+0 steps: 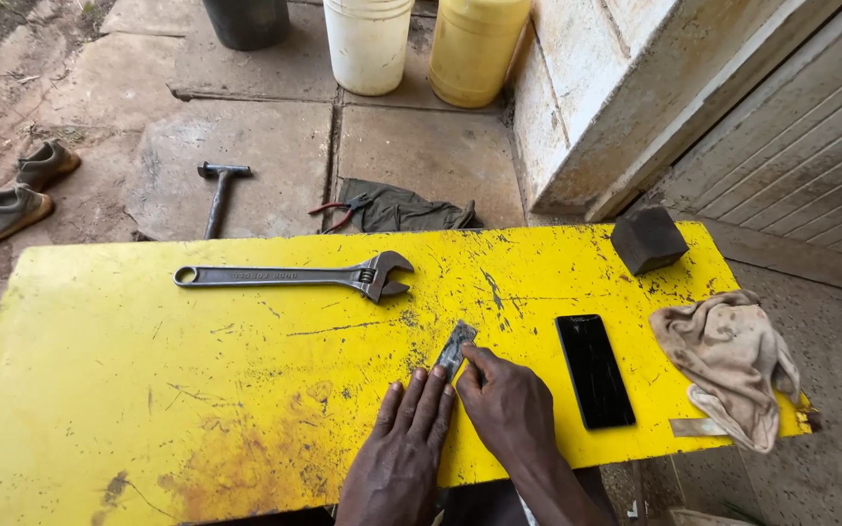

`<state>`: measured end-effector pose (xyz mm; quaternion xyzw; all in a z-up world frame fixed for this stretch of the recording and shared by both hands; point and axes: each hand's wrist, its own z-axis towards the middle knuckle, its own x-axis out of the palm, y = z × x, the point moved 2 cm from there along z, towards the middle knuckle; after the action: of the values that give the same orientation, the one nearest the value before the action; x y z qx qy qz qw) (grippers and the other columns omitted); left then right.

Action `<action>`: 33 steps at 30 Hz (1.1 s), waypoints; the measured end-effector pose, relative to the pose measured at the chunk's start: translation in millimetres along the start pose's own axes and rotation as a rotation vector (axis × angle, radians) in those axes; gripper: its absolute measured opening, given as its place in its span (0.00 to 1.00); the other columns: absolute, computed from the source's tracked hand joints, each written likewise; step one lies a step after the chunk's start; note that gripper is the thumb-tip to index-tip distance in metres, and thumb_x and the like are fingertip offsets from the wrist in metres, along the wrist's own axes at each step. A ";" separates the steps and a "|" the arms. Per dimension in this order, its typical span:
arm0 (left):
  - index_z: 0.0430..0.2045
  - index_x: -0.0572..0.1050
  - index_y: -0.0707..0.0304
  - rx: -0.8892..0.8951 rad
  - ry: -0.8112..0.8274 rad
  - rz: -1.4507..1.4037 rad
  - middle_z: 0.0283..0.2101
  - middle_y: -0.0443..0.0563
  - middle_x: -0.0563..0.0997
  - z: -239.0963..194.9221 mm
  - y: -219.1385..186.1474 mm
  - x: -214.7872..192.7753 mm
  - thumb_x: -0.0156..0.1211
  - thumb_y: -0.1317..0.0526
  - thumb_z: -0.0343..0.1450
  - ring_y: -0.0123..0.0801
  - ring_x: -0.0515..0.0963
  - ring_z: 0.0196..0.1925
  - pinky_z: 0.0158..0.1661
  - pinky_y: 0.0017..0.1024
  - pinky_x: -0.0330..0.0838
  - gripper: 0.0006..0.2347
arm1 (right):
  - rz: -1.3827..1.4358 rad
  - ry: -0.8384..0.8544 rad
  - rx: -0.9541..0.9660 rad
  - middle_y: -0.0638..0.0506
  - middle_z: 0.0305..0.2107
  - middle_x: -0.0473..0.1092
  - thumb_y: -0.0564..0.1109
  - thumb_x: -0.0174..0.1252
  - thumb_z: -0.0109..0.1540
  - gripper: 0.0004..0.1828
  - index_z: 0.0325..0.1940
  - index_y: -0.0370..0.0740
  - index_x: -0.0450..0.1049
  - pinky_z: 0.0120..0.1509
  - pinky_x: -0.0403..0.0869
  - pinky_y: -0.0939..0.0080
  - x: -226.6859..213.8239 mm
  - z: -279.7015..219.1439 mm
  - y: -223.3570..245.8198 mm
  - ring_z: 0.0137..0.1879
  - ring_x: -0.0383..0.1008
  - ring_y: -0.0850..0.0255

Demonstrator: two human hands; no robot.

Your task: Filing the edges of a metal strip to remove burrs and measuring the strip with a long ruler on a workbench.

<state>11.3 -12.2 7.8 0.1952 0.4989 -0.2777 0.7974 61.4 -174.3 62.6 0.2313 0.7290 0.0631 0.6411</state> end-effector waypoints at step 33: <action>0.76 0.49 0.71 -0.006 0.047 -0.058 0.82 0.66 0.47 -1.0 3.9 -5.8 0.41 0.53 0.69 0.54 0.45 0.84 0.80 0.50 0.36 0.37 | -0.027 0.071 0.034 0.51 0.37 0.84 0.57 0.55 0.68 0.24 0.70 0.63 0.76 0.39 0.76 0.52 -2.4 -4.8 19.8 0.36 0.82 0.56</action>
<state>11.1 -7.2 12.7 0.1846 0.5238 -0.2947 0.7777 62.1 -156.8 73.3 0.2297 0.7553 0.0502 0.6118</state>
